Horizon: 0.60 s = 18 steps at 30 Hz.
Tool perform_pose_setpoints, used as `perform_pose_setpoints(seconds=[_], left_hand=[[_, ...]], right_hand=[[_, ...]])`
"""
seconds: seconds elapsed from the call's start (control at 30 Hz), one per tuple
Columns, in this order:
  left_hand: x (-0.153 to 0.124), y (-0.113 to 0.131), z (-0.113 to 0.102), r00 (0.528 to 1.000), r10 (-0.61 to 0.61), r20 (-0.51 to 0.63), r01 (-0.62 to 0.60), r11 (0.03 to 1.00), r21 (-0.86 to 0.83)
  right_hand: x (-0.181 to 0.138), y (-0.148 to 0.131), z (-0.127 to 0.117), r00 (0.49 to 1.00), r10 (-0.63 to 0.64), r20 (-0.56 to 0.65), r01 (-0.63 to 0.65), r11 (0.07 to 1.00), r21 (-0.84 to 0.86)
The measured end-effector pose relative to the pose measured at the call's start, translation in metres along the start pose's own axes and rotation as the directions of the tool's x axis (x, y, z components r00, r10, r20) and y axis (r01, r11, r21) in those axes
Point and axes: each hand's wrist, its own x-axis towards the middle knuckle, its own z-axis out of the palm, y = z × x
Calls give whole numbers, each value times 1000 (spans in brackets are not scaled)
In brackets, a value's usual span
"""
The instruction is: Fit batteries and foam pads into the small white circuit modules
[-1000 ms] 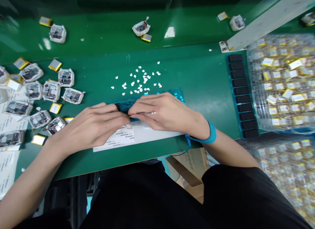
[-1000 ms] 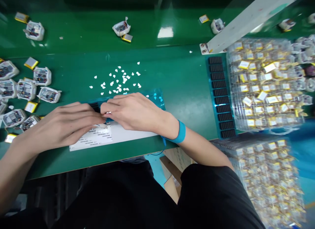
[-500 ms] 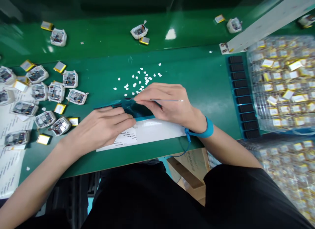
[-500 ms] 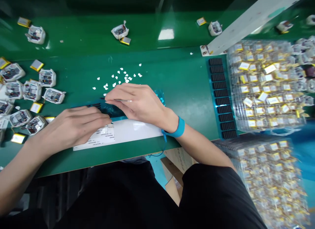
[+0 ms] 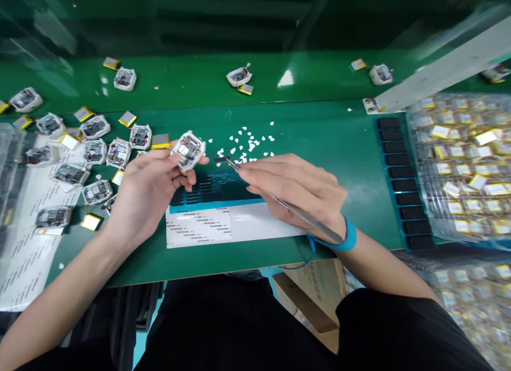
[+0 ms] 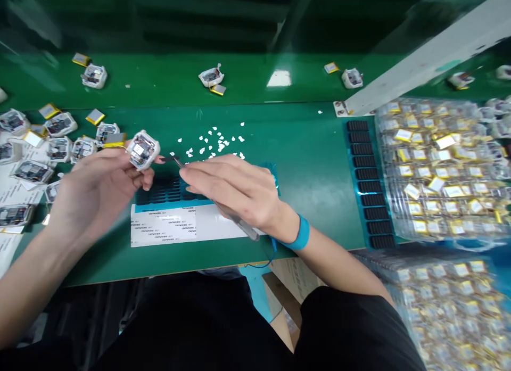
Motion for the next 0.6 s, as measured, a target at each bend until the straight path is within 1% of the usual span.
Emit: perform_pose_setpoints(seconds=[0.1,0.13,0.2,0.27,0.33,0.6], left_hand=[[-2,-7,4,997,45,-61,-41,996,73],[-3,-9,6,995,46,-85,-38,995,87],[-6,-12,9,992,25,-126,-16,998,66],[-8,-13,11,989,8,-145,-7,1000,12],[-9,-14,13,989,2,-145,-4,1000,-14],[-12,-18,14,991,-4,-135,4,1000,1]], right_hand=[[-1,-5,-2,995,-37,90,41,998,-40],[-1,-6,-2,990,-61,129,69,996,-60],[-1,-7,-1,979,-119,168,138,985,-106],[-1,-7,2,973,-178,143,200,968,-152],[-1,-5,7,972,-214,96,229,955,-186],[-6,1,20,964,-261,42,264,939,-219]])
